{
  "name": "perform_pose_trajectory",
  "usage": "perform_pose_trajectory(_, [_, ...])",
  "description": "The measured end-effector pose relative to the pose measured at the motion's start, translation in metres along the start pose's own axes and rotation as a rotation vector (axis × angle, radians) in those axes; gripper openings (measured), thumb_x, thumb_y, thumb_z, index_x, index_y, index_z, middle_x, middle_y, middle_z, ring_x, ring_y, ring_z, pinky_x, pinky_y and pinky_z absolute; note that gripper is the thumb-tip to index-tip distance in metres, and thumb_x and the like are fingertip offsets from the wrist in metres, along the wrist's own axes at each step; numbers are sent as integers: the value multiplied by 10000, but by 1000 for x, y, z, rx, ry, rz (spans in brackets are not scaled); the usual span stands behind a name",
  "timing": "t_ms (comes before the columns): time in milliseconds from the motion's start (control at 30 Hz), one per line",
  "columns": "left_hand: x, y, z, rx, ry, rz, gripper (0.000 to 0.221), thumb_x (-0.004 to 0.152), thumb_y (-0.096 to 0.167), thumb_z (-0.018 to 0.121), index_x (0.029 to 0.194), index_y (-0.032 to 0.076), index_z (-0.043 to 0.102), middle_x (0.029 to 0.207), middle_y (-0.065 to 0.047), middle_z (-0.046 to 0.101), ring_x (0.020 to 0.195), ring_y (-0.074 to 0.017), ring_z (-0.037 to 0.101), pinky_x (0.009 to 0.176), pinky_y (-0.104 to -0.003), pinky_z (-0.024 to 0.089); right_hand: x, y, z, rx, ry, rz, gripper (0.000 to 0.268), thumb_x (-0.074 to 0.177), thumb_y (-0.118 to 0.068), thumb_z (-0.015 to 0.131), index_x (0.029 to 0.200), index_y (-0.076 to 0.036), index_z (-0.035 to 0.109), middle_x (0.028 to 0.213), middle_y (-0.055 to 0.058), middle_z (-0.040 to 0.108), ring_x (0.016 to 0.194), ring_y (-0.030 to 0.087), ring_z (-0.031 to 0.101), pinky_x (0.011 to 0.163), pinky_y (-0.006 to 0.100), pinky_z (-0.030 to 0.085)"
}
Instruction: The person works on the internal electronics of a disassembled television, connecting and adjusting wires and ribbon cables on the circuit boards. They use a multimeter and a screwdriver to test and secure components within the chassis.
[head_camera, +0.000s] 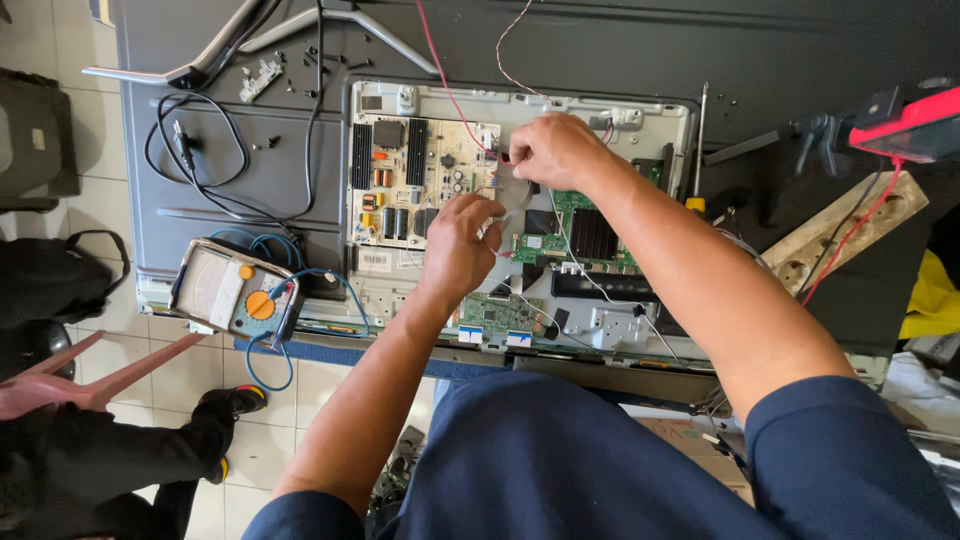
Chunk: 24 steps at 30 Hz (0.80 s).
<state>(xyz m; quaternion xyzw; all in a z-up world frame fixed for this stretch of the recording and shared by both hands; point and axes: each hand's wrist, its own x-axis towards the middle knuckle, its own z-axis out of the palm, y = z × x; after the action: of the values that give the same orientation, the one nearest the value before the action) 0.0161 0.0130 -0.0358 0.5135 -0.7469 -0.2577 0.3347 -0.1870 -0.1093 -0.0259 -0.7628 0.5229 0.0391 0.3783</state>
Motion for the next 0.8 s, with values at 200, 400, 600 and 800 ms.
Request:
perform_pose_trajectory(200, [19, 13, -36, -373, -86, -480, 142, 920, 27, 721, 1059, 51, 738, 981, -142, 724, 960, -291, 725, 886, -392, 565, -62, -15, -42, 969, 126, -74, 206, 791, -88, 709, 996, -97, 696, 828, 17, 696, 826, 85, 655, 792, 216, 525])
perform_pose_trajectory(400, [50, 12, -53, -656, -139, -531, 201, 876, -12, 758, 1068, 31, 716, 949, -127, 723, 913, -234, 712, 836, -328, 580, -147, -84, -22, 426, 148, -482, 171, 956, -63, 638, 1091, -78, 742, 936, 131, 690, 951, 286, 697, 975, 443, 537])
perform_pose_trajectory(600, [90, 9, -67, -653, -155, -523, 145, 987, 67, 691, 1098, -25, 678, 935, -153, 728, 890, -189, 744, 826, -290, 643, -196, -94, 93, -128, 161, -659, 239, 1016, -111, 538, 1149, 47, 658, 1129, 235, 680, 1226, 391, 623, 1131, 581, 406])
perform_pose_trajectory(800, [98, 22, -50, -628, -250, -223, 304, 869, 7, 801, 1137, -47, 666, 864, -132, 720, 803, -174, 720, 782, -297, 591, -171, -84, 22, 118, -113, -186, 329, 1016, -31, 476, 1269, -64, 685, 1156, 183, 715, 1197, 337, 665, 1171, 488, 447])
